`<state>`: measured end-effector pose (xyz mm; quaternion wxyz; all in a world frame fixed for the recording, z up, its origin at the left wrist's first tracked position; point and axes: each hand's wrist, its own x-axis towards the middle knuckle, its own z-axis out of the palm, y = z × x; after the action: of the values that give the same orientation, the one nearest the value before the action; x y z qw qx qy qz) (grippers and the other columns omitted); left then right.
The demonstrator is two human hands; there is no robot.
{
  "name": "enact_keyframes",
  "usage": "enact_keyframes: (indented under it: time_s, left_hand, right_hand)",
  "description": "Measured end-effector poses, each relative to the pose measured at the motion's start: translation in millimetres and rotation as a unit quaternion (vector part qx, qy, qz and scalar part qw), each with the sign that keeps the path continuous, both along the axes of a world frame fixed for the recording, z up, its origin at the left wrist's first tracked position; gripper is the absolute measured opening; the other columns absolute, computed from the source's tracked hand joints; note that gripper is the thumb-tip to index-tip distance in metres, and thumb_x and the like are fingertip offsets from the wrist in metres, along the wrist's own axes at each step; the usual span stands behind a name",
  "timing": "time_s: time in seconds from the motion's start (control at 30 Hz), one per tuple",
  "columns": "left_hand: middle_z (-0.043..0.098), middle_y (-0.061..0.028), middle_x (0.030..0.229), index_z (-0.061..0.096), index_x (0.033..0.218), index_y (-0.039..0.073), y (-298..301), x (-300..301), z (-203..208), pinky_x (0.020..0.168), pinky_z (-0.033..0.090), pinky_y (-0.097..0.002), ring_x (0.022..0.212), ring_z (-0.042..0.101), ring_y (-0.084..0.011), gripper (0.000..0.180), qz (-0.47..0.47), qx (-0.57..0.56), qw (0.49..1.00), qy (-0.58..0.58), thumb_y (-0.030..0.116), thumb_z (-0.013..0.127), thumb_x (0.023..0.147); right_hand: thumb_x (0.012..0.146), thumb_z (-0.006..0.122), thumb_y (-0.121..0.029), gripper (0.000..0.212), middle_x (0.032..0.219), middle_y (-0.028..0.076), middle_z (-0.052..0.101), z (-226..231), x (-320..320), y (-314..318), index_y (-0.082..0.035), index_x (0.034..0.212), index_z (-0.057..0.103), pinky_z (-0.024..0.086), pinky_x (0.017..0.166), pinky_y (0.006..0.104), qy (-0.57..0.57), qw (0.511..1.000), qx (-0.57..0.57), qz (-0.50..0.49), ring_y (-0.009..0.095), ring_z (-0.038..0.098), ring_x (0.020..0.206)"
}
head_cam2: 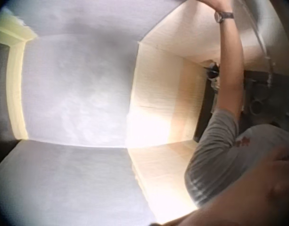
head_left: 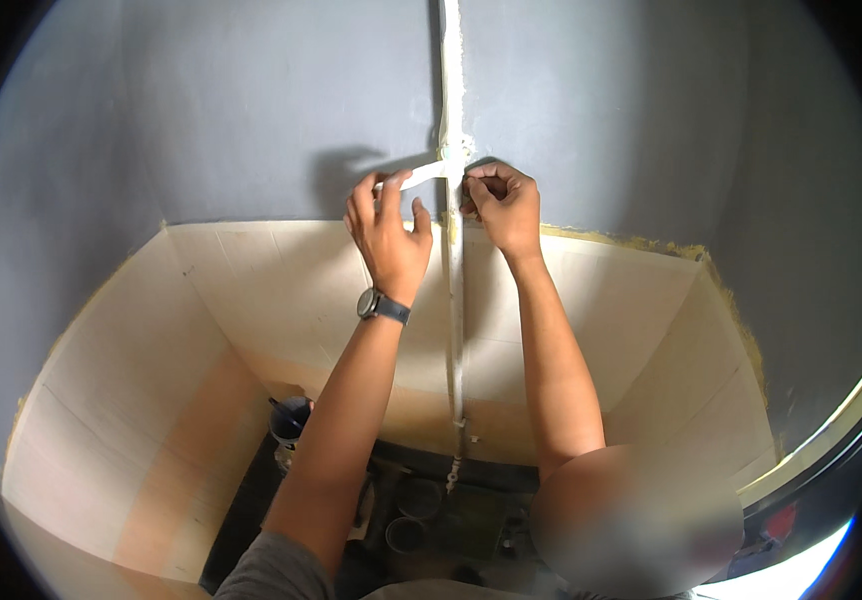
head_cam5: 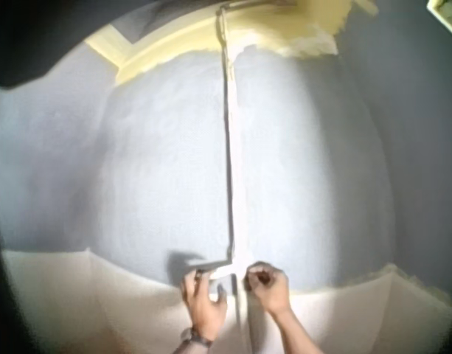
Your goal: The person applies masking tape to a white vertical pipe and the surrounding wall joints.
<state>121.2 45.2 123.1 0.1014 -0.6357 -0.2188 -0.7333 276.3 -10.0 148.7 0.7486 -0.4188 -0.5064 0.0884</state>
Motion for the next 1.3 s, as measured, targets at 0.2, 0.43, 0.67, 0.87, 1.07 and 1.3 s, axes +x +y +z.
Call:
enact_keyframes:
  time_s: [0.2, 0.43, 0.67, 0.87, 1.07, 1.3]
  left_hand:
    - [0.061, -0.0043, 0.127, 0.074, 0.124, 0.017, 18.3, 14.1, 8.1, 0.093, 0.044, -0.0453, 0.109, 0.06, -0.0269, 0.038, 0.066, 0.003, 0.994, 0.083, 0.016, 0.084, 0.086]
    - [0.063, -0.0066, 0.129, 0.073, 0.129, 0.017, 50.7, 5.0, 5.7, 0.093, 0.044, -0.0445, 0.11, 0.061, -0.0275, 0.04, 0.08, 0.022, 0.99, 0.112, 0.019, 0.082, 0.089]
    - [0.059, -0.0083, 0.142, 0.066, 0.123, 0.014, 23.2, 9.3, 5.0, 0.1, 0.042, -0.0472, 0.123, 0.058, -0.0314, 0.041, 0.065, 0.071, 0.989, 0.11, 0.015, 0.082, 0.085]
    - [0.069, -0.0067, 0.125, 0.068, 0.116, 0.01, 36.6, -1.9, 16.7, 0.094, 0.047, -0.0428, 0.108, 0.068, -0.0262, 0.03, 0.056, 0.072, 0.989, 0.119, 0.011, 0.081, 0.088]
    - [0.08, -0.0035, 0.099, 0.079, 0.11, 0.003, 49.7, -32.0, 24.4, 0.071, 0.054, -0.0259, 0.079, 0.068, -0.0088, 0.014, -0.262, -0.124, 0.951, 0.105, 0.012, 0.077, 0.101]
    - [0.08, -0.0036, 0.091, 0.082, 0.111, 0.006, 70.9, -42.0, 49.4, 0.063, 0.046, -0.0258, 0.073, 0.059, -0.0066, 0.014, -0.189, -0.147, 0.958, 0.155, 0.013, 0.077, 0.1]
  right_hand:
    - [0.098, 0.069, -0.001, 0.01, 0.082, 0.011, 0.077, 7.5, 1.3, -7.6, 0.008, 0.1, 0.073, 0.056, 0.055, 0.0268, 0.013, 0.999, -0.024, 0.018, 0.014, 0.073, 0.064]
    - [0.097, 0.071, -0.003, 0.009, 0.077, 0.01, 0.076, 10.6, 2.2, -10.1, 0.005, 0.097, 0.075, 0.052, 0.052, 0.0257, 0.012, 0.999, -0.031, 0.036, 0.014, 0.073, 0.063]
    - [0.097, 0.071, -0.006, 0.011, 0.077, 0.009, 0.077, 11.1, 4.2, -10.2, 0.004, 0.096, 0.076, 0.052, 0.052, 0.025, 0.014, 0.999, -0.029, 0.03, 0.014, 0.074, 0.063]
    - [0.097, 0.072, -0.006, 0.011, 0.079, 0.009, 0.078, 9.9, 5.6, -7.7, 0.004, 0.096, 0.077, 0.052, 0.053, 0.0255, 0.015, 0.998, -0.028, 0.045, 0.014, 0.075, 0.064]
    - [0.097, 0.072, -0.005, 0.011, 0.08, 0.01, 0.078, 8.0, 7.2, -8.1, 0.004, 0.097, 0.077, 0.053, 0.053, 0.0263, 0.014, 0.998, -0.032, 0.044, 0.014, 0.075, 0.065]
    - [0.098, 0.072, -0.005, 0.01, 0.083, 0.01, 0.079, 8.7, 8.2, -9.0, 0.004, 0.098, 0.077, 0.053, 0.053, 0.0264, 0.013, 0.998, -0.035, 0.044, 0.016, 0.076, 0.066]
